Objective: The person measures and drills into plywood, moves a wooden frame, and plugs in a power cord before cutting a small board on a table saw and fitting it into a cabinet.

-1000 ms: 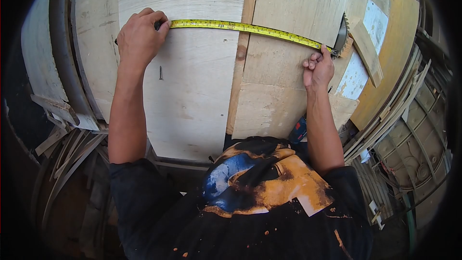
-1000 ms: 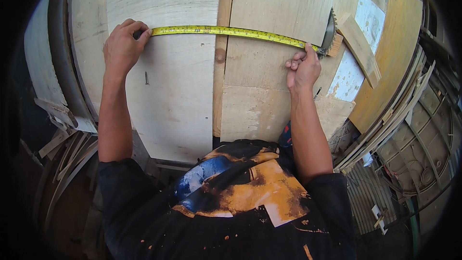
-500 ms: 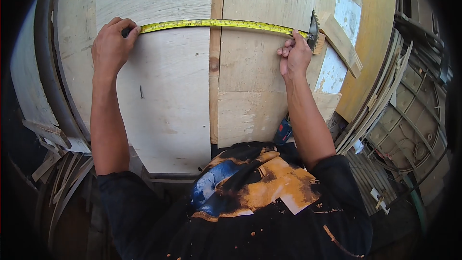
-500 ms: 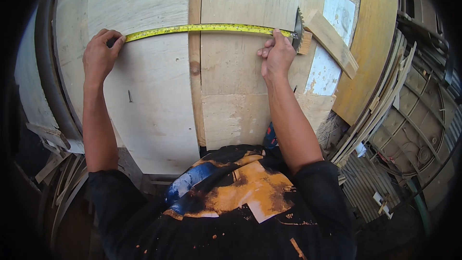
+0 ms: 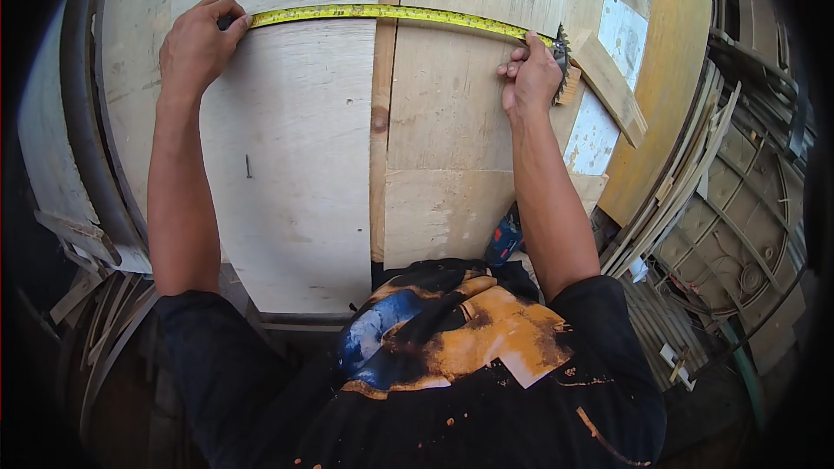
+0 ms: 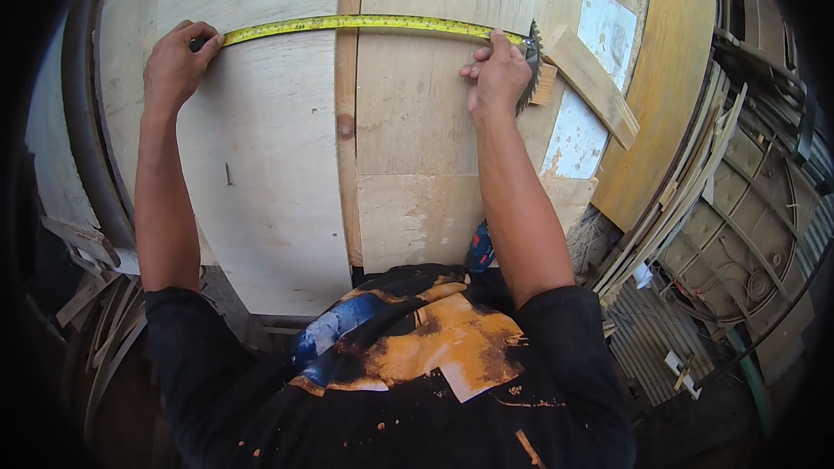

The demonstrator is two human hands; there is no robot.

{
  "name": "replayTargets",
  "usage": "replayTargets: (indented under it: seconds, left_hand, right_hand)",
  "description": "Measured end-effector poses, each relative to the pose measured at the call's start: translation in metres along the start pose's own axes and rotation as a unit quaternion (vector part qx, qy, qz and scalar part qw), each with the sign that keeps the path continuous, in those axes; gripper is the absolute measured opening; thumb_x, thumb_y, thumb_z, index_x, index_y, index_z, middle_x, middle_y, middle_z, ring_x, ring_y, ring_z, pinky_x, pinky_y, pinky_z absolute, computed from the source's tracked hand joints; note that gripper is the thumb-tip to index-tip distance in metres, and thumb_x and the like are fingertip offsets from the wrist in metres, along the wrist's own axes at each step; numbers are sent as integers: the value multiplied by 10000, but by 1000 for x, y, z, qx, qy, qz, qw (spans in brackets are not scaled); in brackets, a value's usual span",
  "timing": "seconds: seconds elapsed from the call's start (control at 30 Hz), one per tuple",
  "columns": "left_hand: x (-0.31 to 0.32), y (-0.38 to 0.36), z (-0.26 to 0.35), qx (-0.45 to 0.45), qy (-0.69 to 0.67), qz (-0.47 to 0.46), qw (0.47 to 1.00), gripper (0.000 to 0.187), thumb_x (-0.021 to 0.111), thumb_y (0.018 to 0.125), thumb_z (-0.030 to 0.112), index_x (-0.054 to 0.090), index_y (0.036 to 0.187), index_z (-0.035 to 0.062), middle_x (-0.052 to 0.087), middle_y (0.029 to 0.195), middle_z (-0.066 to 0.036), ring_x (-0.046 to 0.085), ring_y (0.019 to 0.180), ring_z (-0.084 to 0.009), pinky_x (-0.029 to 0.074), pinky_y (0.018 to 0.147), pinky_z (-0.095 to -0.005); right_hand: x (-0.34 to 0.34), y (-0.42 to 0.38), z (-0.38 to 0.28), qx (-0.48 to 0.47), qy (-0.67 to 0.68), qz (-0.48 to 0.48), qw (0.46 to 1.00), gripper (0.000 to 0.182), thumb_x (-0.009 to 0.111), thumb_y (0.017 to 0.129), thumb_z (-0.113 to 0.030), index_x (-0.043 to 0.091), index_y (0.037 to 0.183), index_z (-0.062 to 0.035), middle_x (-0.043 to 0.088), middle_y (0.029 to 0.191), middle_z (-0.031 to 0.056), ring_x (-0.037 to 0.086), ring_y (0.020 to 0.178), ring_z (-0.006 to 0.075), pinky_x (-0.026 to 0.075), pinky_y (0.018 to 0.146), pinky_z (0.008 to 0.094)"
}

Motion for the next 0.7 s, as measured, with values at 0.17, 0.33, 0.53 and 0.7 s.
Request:
replayTargets:
  seconds: [0.17,0.33,0.53,0.7]
  left_hand:
    - [1,-2,4,22,33,17,999,181,596,878,310,699,948,178,646,942,22,625,873,-201,509,764,-366]
    - [1,-2,5,33,24,42,998,192,603,876,311,707,918,156,652,924,15,625,844,-208,495,750,-360]
    - [1,-2,6,38,26,46,998,195,604,877,315,709,920,157,653,925,19,625,852,-200,495,760,-357]
    - [2,-2,6,33,20,52,998,190,606,874,310,708,912,154,650,915,14,621,848,-205,492,756,-361]
  right_hand:
    - [3,-2,-3,3,-12,23,1000,154,560,921,-179,530,903,-29,485,585,37,402,384,112,415,381,296]
    - [2,-1,-2,-1,-24,25,999,156,561,919,-179,529,916,-27,486,585,36,407,387,105,425,378,293]
    - [2,-1,-2,-5,-24,21,999,159,556,917,-179,535,923,-21,486,575,36,403,383,100,425,376,288]
    - [2,-1,-1,-5,-26,24,999,158,557,916,-179,540,918,-22,486,570,34,402,384,98,424,378,290]
Point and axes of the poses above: each hand's wrist, its own y-axis towards the middle knuckle, its own x-axis out of the palm, z = x × y, the point moved 3 cm from there along y, towards the middle knuckle
